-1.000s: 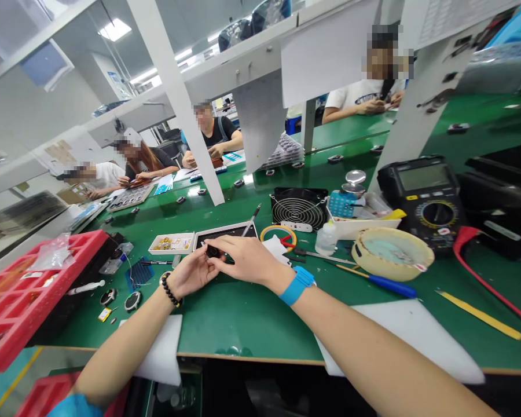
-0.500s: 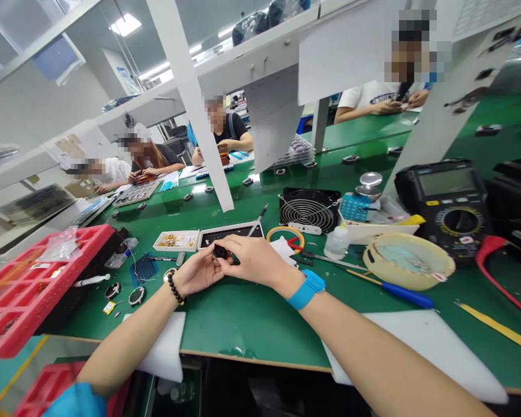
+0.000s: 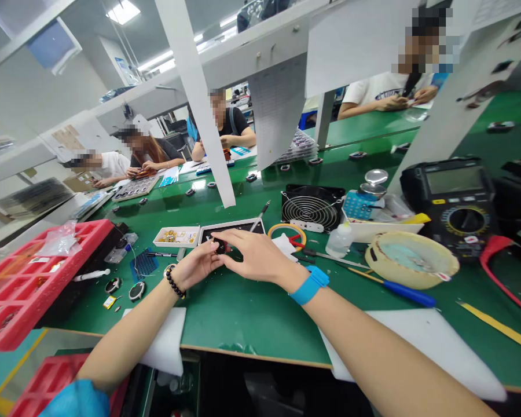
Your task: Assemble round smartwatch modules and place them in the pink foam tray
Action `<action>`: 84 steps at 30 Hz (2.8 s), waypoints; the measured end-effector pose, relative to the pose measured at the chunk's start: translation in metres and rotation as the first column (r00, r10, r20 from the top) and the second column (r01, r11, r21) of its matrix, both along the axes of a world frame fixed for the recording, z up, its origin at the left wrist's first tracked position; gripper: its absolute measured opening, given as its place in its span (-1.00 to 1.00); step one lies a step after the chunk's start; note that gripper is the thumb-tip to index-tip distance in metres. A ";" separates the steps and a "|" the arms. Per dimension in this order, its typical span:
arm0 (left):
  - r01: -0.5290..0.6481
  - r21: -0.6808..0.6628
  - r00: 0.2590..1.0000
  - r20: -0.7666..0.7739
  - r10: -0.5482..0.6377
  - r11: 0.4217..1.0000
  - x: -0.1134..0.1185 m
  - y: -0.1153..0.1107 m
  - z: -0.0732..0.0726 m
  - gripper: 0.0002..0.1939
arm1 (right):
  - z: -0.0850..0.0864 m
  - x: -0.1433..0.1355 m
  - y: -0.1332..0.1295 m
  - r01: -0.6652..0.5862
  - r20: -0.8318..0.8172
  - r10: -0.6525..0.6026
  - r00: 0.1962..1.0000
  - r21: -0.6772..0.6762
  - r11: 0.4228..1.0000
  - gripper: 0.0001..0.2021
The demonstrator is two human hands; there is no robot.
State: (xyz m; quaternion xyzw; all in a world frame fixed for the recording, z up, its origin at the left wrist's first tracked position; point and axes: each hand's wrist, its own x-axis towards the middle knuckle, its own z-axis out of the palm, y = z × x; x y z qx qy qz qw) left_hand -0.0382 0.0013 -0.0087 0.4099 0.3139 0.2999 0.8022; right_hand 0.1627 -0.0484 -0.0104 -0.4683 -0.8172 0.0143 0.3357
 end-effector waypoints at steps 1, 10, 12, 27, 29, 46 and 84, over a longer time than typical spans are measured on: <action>-0.003 0.056 1.000 -0.027 0.005 0.998 0.000 0.000 0.001 -0.68 | -0.001 0.001 0.001 -0.003 0.011 0.003 1.000 -0.007 1.000 -0.48; -0.082 0.249 0.987 -0.118 0.114 0.965 0.005 -0.006 0.006 -0.63 | -0.006 0.003 0.007 0.004 -0.067 -0.007 0.998 -0.034 0.999 -0.56; -0.081 0.321 0.980 -0.146 0.134 0.944 0.005 -0.006 0.006 -0.58 | -0.007 0.002 0.007 0.021 -0.089 -0.025 0.996 -0.043 0.999 -0.57; -0.082 0.633 0.915 -0.258 0.309 0.770 0.007 -0.012 0.005 -0.52 | 0.001 0.001 0.002 0.028 -0.028 -0.029 0.999 -0.037 0.999 -0.62; -0.072 0.670 0.900 -0.275 0.338 0.739 0.006 -0.011 0.004 -0.53 | 0.005 0.005 0.001 0.046 -0.018 -0.048 0.999 -0.081 0.996 -0.52; -0.054 0.855 0.853 -0.229 0.469 0.516 0.000 -0.004 -0.003 -0.53 | 0.033 0.040 -0.008 0.310 0.326 -0.144 0.934 -0.544 0.780 -0.72; 0.053 0.963 0.870 -0.174 0.461 0.263 -0.001 -0.009 -0.002 -0.57 | 0.038 0.060 -0.005 -0.112 -0.127 0.012 0.992 -0.824 0.556 -0.16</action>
